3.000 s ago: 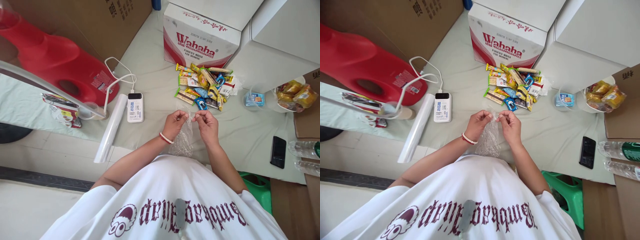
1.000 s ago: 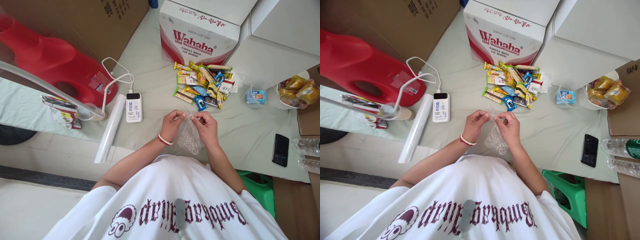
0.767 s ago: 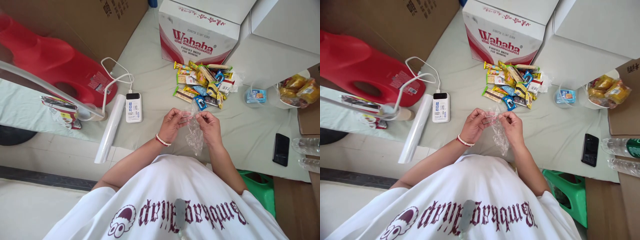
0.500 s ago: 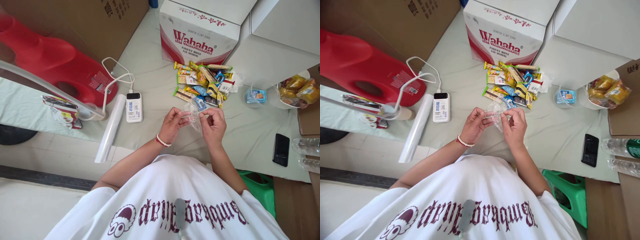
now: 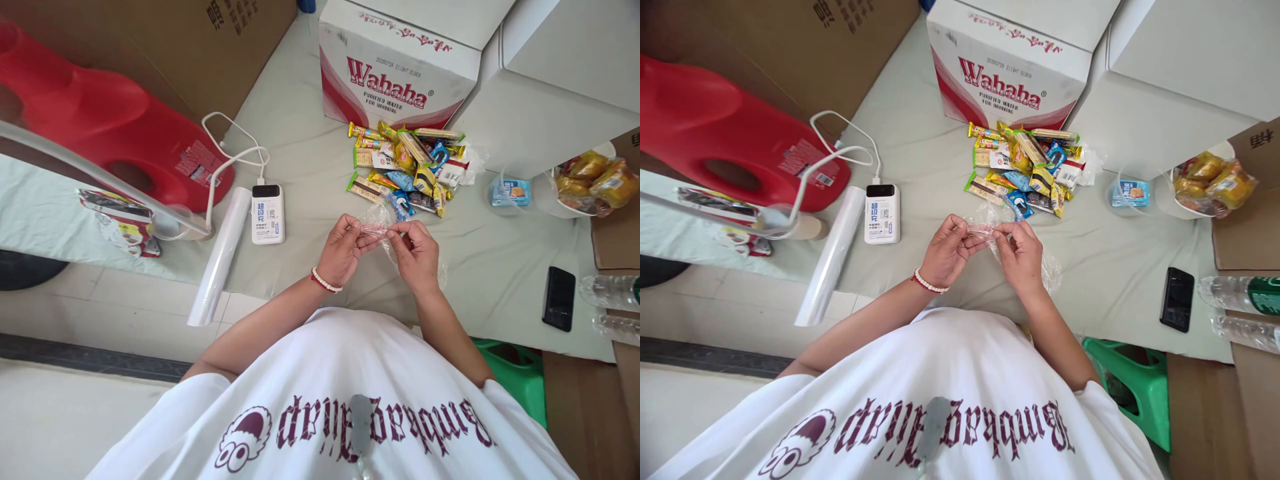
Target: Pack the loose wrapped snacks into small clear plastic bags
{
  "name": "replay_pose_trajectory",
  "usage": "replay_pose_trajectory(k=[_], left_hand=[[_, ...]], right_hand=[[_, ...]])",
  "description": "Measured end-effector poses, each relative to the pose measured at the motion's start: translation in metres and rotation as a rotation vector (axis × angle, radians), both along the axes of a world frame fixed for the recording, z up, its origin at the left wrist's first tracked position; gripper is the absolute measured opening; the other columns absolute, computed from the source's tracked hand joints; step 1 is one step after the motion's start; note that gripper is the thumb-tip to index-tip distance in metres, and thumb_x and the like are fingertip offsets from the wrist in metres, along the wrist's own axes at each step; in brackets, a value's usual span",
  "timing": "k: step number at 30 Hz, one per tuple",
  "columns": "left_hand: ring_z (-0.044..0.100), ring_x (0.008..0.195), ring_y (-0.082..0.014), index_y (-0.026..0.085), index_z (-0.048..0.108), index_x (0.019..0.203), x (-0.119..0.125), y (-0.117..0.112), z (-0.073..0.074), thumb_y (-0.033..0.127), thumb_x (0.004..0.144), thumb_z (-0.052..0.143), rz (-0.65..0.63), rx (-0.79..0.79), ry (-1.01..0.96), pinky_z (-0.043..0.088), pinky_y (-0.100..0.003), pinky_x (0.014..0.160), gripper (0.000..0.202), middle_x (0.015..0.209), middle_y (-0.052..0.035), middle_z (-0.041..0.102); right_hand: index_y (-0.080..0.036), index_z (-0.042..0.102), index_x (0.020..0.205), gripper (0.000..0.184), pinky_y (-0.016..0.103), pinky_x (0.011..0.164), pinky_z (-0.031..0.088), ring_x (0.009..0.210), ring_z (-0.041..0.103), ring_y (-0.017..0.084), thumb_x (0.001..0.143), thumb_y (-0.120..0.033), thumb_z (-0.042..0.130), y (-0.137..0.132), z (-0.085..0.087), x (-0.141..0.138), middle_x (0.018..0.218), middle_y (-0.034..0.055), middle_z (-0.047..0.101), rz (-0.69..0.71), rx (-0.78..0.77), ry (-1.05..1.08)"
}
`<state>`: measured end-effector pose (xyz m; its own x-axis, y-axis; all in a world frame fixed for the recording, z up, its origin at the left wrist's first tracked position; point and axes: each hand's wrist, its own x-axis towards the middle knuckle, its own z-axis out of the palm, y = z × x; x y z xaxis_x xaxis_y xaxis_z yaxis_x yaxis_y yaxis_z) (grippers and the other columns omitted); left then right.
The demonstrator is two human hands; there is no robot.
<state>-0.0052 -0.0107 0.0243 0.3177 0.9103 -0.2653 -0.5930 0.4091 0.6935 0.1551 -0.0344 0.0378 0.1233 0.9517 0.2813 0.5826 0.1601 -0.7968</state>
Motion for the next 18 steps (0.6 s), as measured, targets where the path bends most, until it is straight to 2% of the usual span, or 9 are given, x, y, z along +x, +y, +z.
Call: replay_pose_trajectory(k=[4,9,14,18], left_hand=[[0.076,0.103,-0.0203,0.023,0.044,0.085,0.001,-0.001,-0.002,0.057,0.079,0.082,0.014,0.023,0.010,0.053,-0.042,0.105,0.052,0.098,-0.0002,0.076],[0.075,0.101,-0.0182,0.023,0.046,0.085,0.003,-0.003,-0.005,0.057,0.079,0.083,0.025,0.056,0.013,0.053,-0.042,0.106,0.050,0.093,0.0014,0.074],[0.074,0.093,-0.0146,0.022,0.048,0.084,0.004,-0.004,-0.007,0.054,0.080,0.083,0.031,0.051,-0.022,0.053,-0.040,0.104,0.047,0.091,0.0026,0.075],[0.074,0.091,-0.0142,0.022,0.047,0.084,0.004,-0.004,-0.008,0.054,0.078,0.084,0.026,0.008,-0.042,0.053,-0.040,0.104,0.050,0.093,0.0015,0.076]], right_hand=[[-0.023,0.071,0.096,0.020,0.029,0.064,0.047,0.066,0.052,0.014,0.098,-0.041,0.064,-0.001,0.005,-0.002,0.090,0.0022,0.063,-0.043,0.075,-0.041],[-0.025,0.073,0.098,0.018,0.035,0.078,0.052,0.089,0.062,0.021,0.098,-0.040,0.063,-0.002,0.003,-0.010,0.098,0.0062,0.062,0.023,0.127,-0.186],[-0.022,0.072,0.093,0.020,0.030,0.065,0.048,0.076,0.058,0.017,0.098,-0.040,0.064,0.000,-0.001,-0.008,0.093,0.0044,0.062,0.029,0.002,0.000],[-0.021,0.069,0.090,0.020,0.028,0.066,0.045,0.073,0.054,0.015,0.097,-0.040,0.065,0.002,-0.001,-0.005,0.086,0.0015,0.061,0.034,-0.068,0.150]])
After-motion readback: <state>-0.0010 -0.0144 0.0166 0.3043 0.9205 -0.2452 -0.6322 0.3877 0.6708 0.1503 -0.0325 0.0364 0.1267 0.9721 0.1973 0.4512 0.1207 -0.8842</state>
